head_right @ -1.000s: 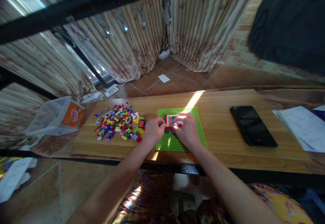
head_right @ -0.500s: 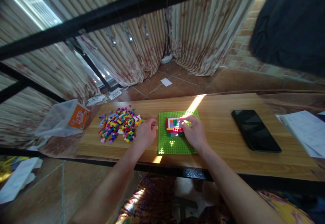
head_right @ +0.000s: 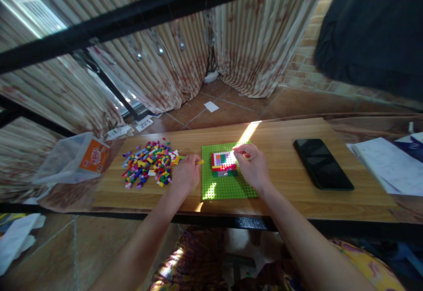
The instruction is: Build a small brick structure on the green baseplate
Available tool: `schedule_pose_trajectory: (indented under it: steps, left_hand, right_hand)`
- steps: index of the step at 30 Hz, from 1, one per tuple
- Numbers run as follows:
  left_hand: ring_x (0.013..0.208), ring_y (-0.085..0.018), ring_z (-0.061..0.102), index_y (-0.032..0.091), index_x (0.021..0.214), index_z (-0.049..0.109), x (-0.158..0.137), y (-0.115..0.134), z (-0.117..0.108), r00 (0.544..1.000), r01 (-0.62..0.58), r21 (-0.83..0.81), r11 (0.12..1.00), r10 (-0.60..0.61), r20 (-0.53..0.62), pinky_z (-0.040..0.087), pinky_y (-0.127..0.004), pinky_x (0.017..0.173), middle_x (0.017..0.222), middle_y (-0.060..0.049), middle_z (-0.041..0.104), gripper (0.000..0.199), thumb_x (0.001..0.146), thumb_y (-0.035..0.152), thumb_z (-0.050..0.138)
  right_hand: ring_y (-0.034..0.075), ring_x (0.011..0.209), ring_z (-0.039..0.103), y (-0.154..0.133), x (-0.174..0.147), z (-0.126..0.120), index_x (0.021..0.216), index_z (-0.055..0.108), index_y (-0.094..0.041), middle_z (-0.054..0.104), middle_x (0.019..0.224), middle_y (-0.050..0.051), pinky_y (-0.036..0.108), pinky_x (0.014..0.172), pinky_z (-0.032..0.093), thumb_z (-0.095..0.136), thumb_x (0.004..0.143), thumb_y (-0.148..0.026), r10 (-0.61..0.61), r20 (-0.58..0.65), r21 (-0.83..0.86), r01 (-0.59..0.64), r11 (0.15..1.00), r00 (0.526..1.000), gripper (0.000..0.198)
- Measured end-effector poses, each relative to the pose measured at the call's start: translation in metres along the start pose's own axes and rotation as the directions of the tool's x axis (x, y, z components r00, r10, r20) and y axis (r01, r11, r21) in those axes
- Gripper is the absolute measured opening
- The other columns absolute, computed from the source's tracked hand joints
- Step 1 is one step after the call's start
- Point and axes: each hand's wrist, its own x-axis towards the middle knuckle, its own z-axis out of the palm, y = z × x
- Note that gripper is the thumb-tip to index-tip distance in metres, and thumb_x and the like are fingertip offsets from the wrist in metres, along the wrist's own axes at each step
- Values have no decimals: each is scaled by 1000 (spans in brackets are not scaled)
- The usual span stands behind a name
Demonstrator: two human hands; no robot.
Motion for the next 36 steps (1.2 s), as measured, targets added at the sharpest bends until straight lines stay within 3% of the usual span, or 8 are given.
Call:
schedule_pose_trajectory:
  steps: [3,7,11,14,18,25,32,36]
  left_hand:
    - [87,-20,61,20,100,54,-2,15,0,994,-106,-132,986,103,-30,47,-30,77,91,-5,65,11,90,22,49]
    - [81,-16,61,21,93,55,-1,37,6,977,-211,-277,938,213,-25,47,-28,75,86,-2,65,7,88,19,51]
    - [82,-15,60,20,92,56,0,52,12,956,-289,-391,874,283,-74,49,-27,76,89,-2,65,6,88,19,52]
    - [85,-16,61,20,94,57,-1,54,17,946,-321,-412,853,307,-101,50,-27,78,93,-3,65,8,88,19,53]
    - [92,-18,60,21,96,59,1,44,23,966,-254,-353,900,216,-144,50,-31,86,99,-4,65,14,85,14,52]
    - [109,-21,54,20,101,61,2,32,26,979,-165,-280,946,122,-165,44,-35,99,111,-7,59,22,81,12,55]
    - [116,-20,51,19,109,61,4,34,28,998,-31,-403,915,3,-69,39,-34,105,120,-8,56,28,82,16,55]
    - [113,-19,53,18,112,60,6,35,33,998,8,-469,883,-33,-46,40,-34,104,119,-9,56,30,81,17,56]
  right_hand:
    - [14,65,57,-8,-1,-7,86,70,-18,67,77,3,29,61,45,63,77,-43,9,132,83,-21,996,991,27]
    - [14,66,58,-15,-5,-15,97,70,-19,68,75,2,28,62,46,60,81,-46,-12,443,45,-9,999,896,33]
    - [16,69,59,-14,-6,-22,90,73,-21,70,78,3,28,63,45,58,82,-47,-39,546,-38,72,997,837,31]
    - [15,67,60,-10,-5,-30,93,74,-22,71,79,2,27,62,45,57,83,-45,-25,552,-90,90,992,834,30]
    - [16,65,62,-5,-7,-40,95,73,-20,71,74,2,26,61,44,53,86,-36,-12,530,-244,166,956,848,27]
    - [19,79,65,5,-12,-38,92,70,-22,72,90,3,29,72,48,52,86,-31,-124,466,-267,272,925,876,21]
    - [17,81,62,23,-16,-27,89,74,-26,66,100,6,30,65,49,59,83,-39,-121,321,-209,195,958,939,21]
    - [17,81,61,30,-19,-23,88,75,-27,64,98,5,30,65,48,61,82,-39,-124,293,-203,189,961,948,19]
